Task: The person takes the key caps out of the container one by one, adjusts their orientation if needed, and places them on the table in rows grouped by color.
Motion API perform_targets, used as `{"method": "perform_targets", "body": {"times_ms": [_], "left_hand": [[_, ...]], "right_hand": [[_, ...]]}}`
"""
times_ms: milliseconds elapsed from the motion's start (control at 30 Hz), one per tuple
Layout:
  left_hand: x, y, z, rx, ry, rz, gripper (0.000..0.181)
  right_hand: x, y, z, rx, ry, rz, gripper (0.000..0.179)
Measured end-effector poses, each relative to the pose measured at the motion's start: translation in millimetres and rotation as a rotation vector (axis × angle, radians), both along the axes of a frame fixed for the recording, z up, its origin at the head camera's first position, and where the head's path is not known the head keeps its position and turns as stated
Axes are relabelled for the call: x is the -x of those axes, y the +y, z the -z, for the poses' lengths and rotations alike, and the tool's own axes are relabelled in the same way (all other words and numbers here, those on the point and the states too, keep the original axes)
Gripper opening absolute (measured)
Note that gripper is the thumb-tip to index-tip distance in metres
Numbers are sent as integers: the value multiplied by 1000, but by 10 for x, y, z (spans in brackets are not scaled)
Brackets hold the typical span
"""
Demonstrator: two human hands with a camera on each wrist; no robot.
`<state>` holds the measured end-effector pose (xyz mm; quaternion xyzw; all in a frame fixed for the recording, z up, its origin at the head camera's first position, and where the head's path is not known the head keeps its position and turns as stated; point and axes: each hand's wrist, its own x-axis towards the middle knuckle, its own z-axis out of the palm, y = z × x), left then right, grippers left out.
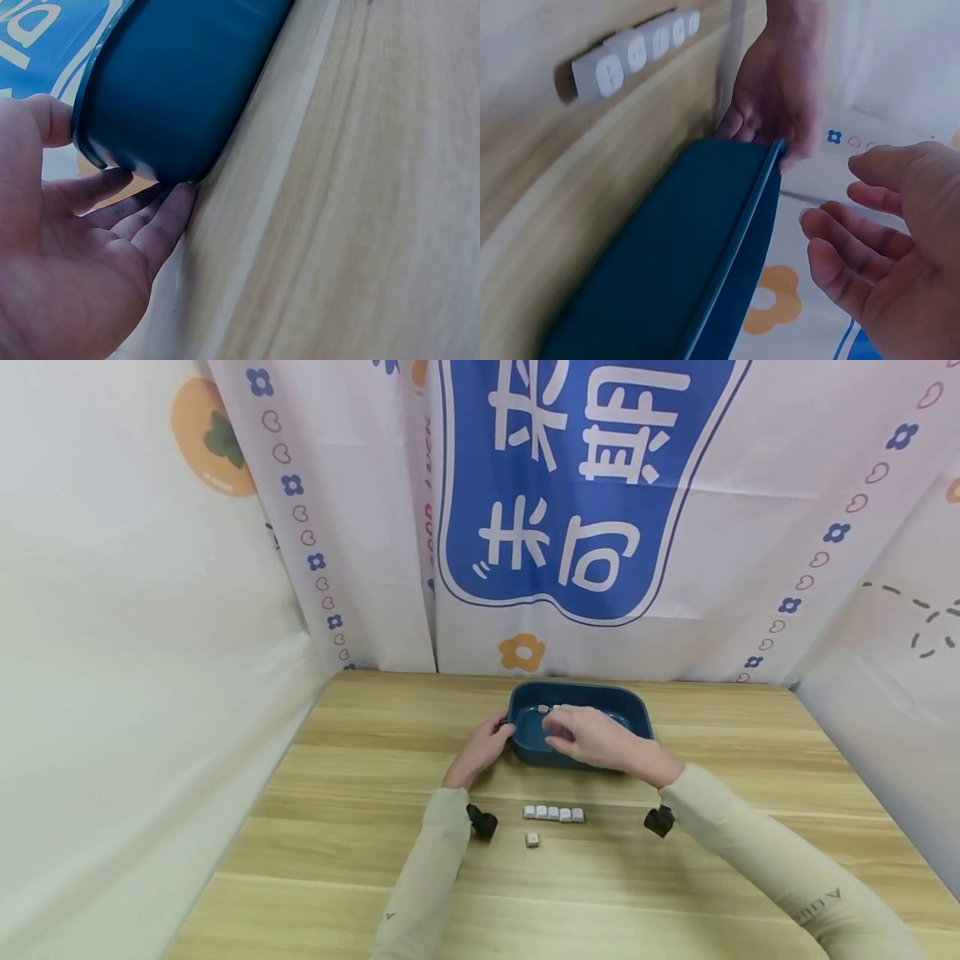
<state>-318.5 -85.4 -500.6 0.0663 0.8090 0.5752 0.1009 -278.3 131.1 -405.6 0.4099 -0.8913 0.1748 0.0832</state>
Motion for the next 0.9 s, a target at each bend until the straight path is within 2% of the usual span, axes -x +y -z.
{"method": "perform_targets", "body": {"times_ms": [233, 533, 767, 900], "left_hand": [[6, -3, -23, -11, 5, 0, 49], [-6, -19, -30, -5, 10, 1, 49], [5, -16, -16, 14, 10, -6, 49], [2, -16, -1, 2, 8, -5, 48]], "right_hand": [[186, 13, 40, -21, -36, 60, 28], [376, -2, 122, -67, -36, 75, 31], [572, 9, 218, -153, -124, 136, 31], [664, 12, 281, -161, -165, 153, 32]]}}
